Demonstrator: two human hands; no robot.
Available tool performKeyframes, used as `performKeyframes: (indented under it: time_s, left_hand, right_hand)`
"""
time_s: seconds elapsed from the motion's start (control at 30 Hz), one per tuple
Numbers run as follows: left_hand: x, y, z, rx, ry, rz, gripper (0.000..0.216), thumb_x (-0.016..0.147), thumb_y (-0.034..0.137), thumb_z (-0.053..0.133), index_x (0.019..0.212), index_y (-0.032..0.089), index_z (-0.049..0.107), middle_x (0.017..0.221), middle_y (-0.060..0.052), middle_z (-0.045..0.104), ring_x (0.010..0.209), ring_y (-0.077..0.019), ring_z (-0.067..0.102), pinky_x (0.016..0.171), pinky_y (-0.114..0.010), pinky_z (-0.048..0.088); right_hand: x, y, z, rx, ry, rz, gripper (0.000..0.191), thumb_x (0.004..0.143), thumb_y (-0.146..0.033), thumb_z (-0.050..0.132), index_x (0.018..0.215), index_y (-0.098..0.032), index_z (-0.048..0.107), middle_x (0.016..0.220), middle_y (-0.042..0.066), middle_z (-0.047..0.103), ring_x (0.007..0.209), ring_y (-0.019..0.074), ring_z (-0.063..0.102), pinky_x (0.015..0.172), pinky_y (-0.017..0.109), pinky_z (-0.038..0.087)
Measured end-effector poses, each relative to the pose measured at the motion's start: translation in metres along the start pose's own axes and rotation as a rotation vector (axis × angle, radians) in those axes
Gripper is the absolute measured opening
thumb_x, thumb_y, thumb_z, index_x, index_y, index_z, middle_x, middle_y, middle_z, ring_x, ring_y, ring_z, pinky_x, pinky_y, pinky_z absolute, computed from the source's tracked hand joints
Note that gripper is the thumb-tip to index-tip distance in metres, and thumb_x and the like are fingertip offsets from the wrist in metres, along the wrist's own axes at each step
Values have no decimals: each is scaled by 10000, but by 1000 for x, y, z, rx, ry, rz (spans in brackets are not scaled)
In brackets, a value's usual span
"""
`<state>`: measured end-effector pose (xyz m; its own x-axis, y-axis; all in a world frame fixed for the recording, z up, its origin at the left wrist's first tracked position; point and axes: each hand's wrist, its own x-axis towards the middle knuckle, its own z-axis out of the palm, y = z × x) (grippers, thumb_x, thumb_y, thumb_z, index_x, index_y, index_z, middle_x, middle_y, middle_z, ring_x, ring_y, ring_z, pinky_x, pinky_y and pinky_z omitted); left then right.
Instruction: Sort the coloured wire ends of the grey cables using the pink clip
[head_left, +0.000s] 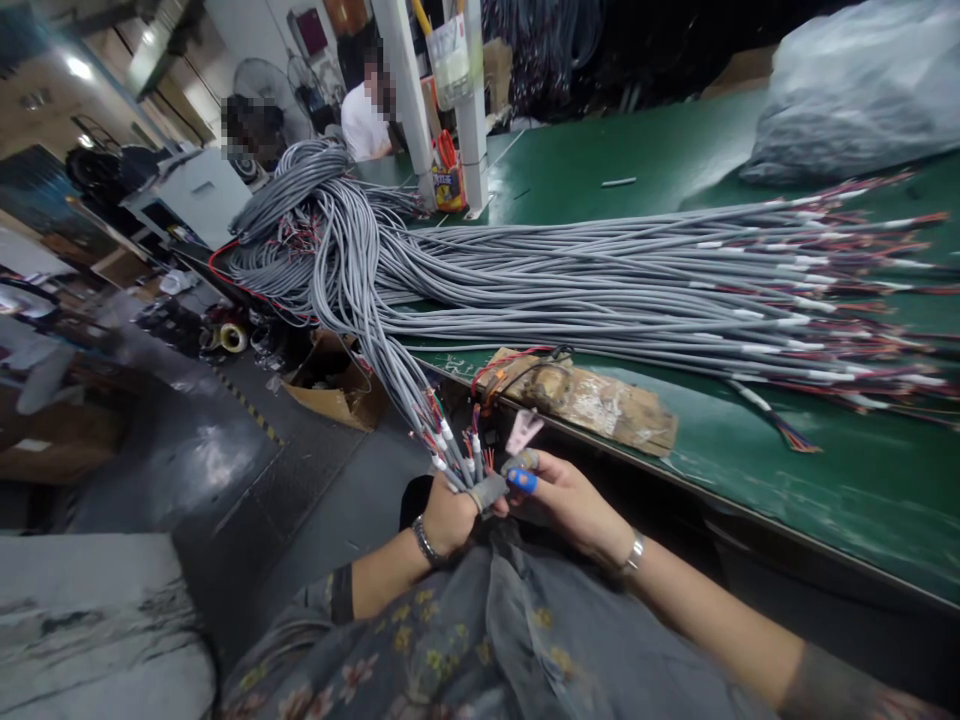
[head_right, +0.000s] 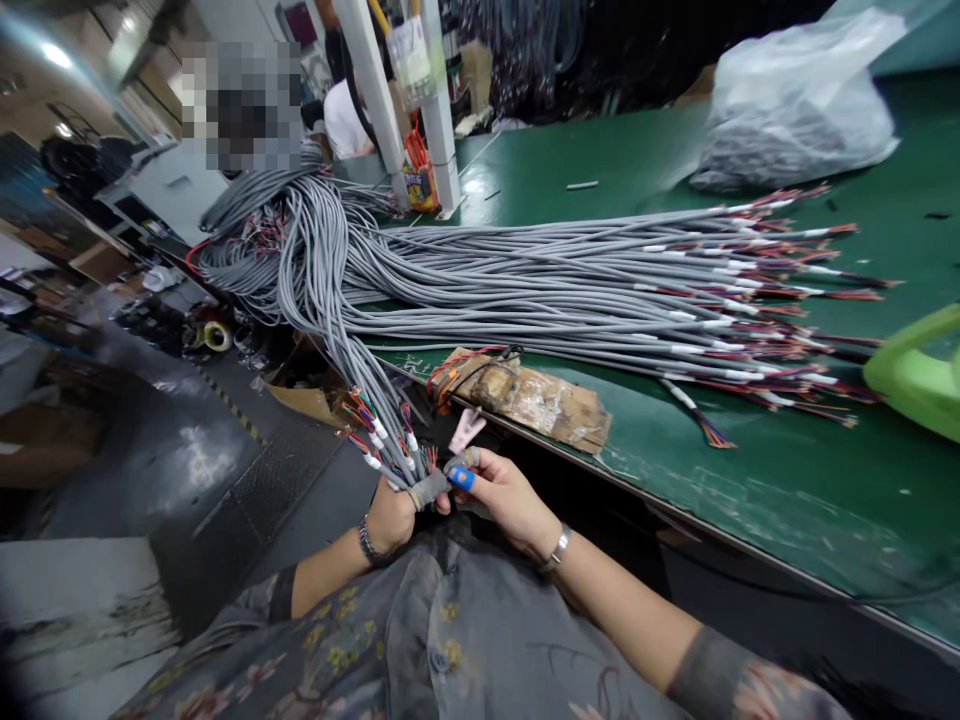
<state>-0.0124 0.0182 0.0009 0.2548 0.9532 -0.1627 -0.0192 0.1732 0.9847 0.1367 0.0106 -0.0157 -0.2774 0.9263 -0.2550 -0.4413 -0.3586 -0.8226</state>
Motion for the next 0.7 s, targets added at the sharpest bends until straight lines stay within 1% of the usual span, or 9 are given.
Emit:
performKeyframes:
  time_s: [0.13,0.2,0.33,0.43,0.53,0.6,0.7]
  left_hand:
    - [-3,10,-1,118,-92,-6,398,671,488,730,490,146,638,479,-39,598,487,-136,550,547,-265,464]
    - [-4,11,-2,127,-93,-3,405,676,491,724,483,145,636,484,-42,600,496,-136,551,561,-268,467]
    - [-2,2,-3,-2,-31,-30,402,688,499,709,513,145,633,480,-38,600,501,-148,575,550,-270,474]
    - [1,-7,-3,-107,16,-36,368,678,477,726,563,143,625,464,-20,590,467,-137,566,512,-252,461]
    - [2,-10,-2,-174,53,-49,343,641,455,760,605,145,618,453,-2,580,420,-119,535,483,-242,454]
    - [2,-7,-2,-194,46,-58,349,629,457,764,598,142,619,447,-3,573,416,-120,531,474,-242,453]
    - [2,-1,-4,-170,-34,-80,377,632,473,751,552,128,621,467,-29,583,444,-128,546,485,-250,459]
  right_hand:
    - [2,-1,6,-28,-49,37,370,636,-505,770,675,-200,564,493,-11,613,486,147,554,530,283,391]
    - [4,0,6,-38,-34,44,372,623,-497,780,658,-199,561,479,-15,602,470,141,538,518,279,379]
    - [5,4,1,-27,28,34,376,584,-479,812,638,-187,581,520,-29,577,495,112,502,532,264,367]
    - [4,5,-1,0,16,42,360,586,-458,819,680,-188,601,560,-28,581,531,114,504,563,268,380]
    - [4,4,-1,23,0,63,341,599,-432,819,690,-189,598,571,-21,598,525,105,488,564,263,379]
    - [4,4,0,58,-19,82,337,604,-425,818,701,-190,597,575,-17,610,521,103,497,569,263,387]
    - [6,4,3,118,-66,97,341,613,-433,813,732,-192,602,557,-29,592,520,125,551,572,277,404]
